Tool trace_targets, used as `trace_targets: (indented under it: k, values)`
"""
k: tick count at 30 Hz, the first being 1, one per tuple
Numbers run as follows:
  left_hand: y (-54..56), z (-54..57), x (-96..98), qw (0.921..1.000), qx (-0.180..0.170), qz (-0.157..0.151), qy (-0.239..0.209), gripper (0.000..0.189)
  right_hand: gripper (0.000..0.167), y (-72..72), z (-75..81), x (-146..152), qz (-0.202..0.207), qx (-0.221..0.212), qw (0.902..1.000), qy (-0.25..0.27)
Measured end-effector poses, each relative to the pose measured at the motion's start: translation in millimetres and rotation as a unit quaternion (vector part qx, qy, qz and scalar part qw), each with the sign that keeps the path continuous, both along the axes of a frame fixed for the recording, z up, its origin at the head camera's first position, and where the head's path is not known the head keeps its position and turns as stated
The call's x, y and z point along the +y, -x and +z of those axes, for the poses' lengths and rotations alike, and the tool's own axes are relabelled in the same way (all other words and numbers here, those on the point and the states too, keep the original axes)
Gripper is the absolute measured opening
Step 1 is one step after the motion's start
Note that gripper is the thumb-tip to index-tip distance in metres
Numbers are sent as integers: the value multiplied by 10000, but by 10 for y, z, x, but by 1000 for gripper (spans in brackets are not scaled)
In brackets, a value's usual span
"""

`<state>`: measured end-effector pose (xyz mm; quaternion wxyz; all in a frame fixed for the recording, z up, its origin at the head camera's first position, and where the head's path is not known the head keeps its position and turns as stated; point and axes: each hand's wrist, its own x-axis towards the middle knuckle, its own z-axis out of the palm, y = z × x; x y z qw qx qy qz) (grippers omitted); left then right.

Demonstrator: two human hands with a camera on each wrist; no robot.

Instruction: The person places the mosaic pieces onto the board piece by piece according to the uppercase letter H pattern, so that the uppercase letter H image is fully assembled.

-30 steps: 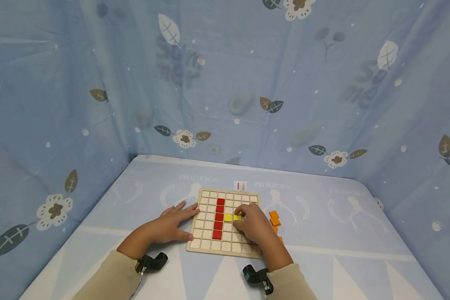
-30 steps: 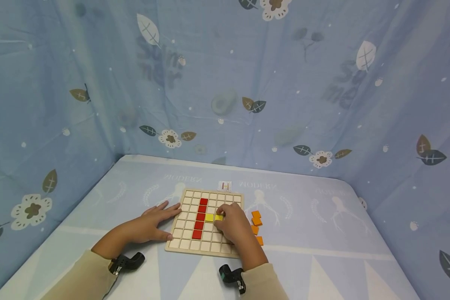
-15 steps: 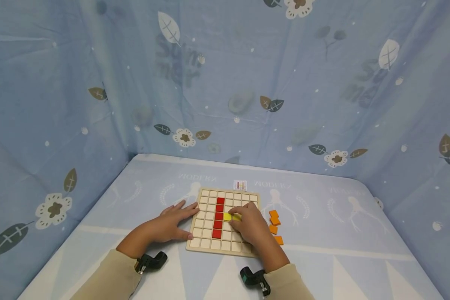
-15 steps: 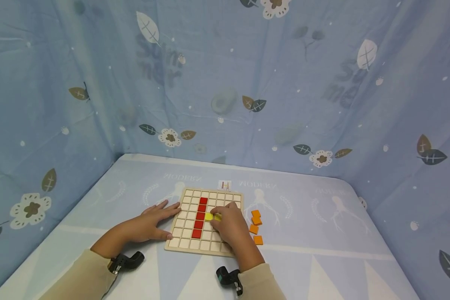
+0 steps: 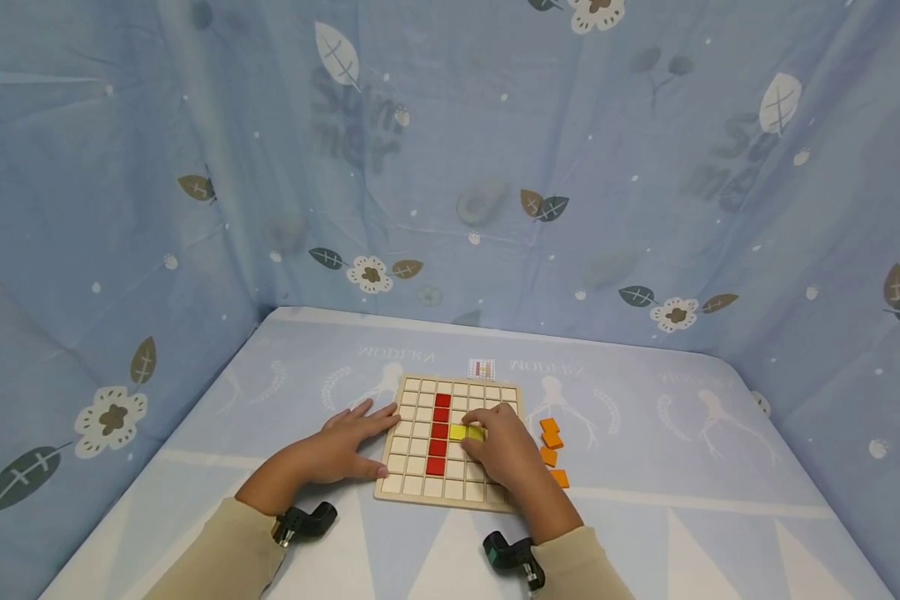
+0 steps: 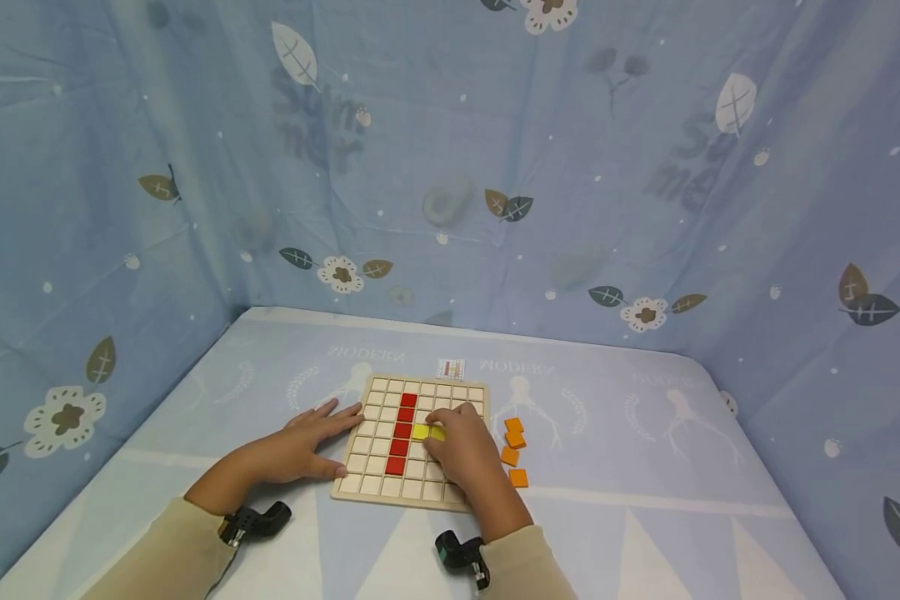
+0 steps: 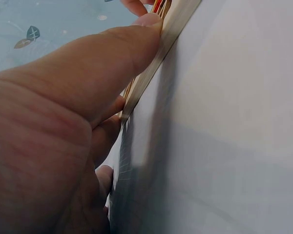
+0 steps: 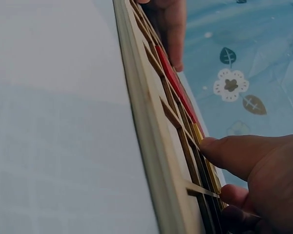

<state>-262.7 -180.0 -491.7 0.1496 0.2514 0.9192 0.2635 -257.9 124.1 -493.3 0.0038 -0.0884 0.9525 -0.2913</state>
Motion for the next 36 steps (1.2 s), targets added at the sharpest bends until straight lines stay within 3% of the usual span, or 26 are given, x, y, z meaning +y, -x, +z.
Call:
trace_targets:
  k: [6,15,20,24,32,36]
  values:
    - [5,-3,9,10000,13,50,29,91,39,1,-14,34,50,-46,9999,116]
    - [-3,1,14,10000,20,23,0,91,34,25,70,150,-41,-12,9992,390]
    - [-11,-16,12,10000,-23,80,-22,91,38,49,171,318,-427,-83,9979,476]
    - [-17,-14,7,9999,-51,144,-9,92,42,78,204,495,-801,-71,9965,225]
    - [0,-18,5,9999,5,116,36,92,52,92,158,847,-1872,17,9822,-156]
    - [-1,-23,2,9999,-10,102,-3,92,59,69,94,981,-2166,-73,9761,-170]
